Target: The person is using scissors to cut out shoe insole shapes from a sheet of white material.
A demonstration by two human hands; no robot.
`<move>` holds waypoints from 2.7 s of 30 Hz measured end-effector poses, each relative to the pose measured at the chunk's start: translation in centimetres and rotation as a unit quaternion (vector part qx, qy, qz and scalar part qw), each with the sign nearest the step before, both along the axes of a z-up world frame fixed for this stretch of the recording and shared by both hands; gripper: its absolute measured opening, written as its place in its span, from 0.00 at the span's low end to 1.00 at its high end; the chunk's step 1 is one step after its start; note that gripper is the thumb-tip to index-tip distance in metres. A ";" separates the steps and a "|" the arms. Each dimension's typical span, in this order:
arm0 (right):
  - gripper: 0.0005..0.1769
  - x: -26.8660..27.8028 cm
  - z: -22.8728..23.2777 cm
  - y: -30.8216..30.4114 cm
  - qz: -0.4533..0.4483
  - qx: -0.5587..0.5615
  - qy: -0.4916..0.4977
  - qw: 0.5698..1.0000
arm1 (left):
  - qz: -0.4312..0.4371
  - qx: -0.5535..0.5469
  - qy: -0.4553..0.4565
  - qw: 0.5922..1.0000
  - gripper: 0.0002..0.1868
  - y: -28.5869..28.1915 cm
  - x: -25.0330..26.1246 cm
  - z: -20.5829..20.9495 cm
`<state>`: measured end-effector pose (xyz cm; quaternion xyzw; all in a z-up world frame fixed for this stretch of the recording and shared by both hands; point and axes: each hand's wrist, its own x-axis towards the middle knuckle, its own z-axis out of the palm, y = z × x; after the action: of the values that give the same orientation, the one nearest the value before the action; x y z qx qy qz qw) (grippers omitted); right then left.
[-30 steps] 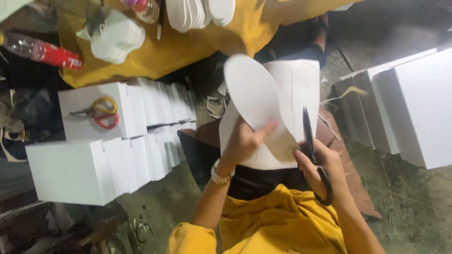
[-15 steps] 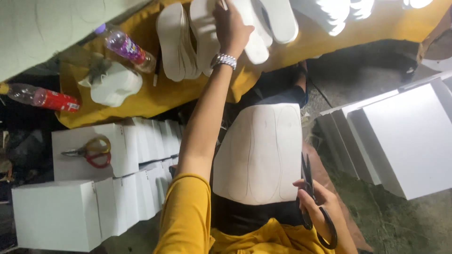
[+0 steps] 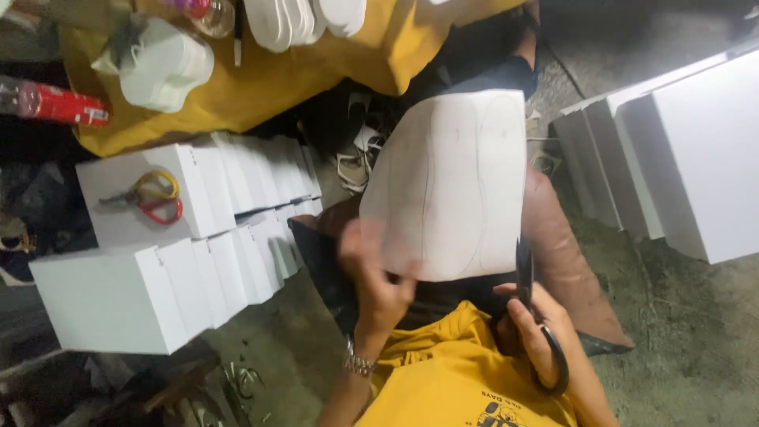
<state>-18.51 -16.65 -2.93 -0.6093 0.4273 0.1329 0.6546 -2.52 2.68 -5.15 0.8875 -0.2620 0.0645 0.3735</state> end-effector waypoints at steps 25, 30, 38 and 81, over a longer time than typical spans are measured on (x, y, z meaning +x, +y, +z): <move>0.18 8.2 -3.1 -9.0 0.049 -0.183 -0.062 0.980 | -0.068 -0.191 0.250 0.947 0.06 -3.2 -5.5 1.6; 0.18 8.9 -1.0 -10.1 0.071 -0.140 -0.041 0.987 | 0.026 -0.496 0.698 0.516 0.16 -6.3 -6.7 -3.2; 0.11 7.6 -1.6 -11.3 0.094 -0.177 -0.086 0.976 | 0.142 -0.289 0.599 0.733 0.19 -8.4 -7.1 -4.5; 0.18 1.8 -3.3 2.0 0.089 -0.164 -0.179 0.966 | 0.090 -0.178 0.231 0.952 0.24 -6.3 -9.2 -12.8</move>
<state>-16.73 -14.68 -6.20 -0.7575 0.2637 0.0076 0.5971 -11.71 -3.58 -17.91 0.8173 -0.0720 -0.0637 0.5682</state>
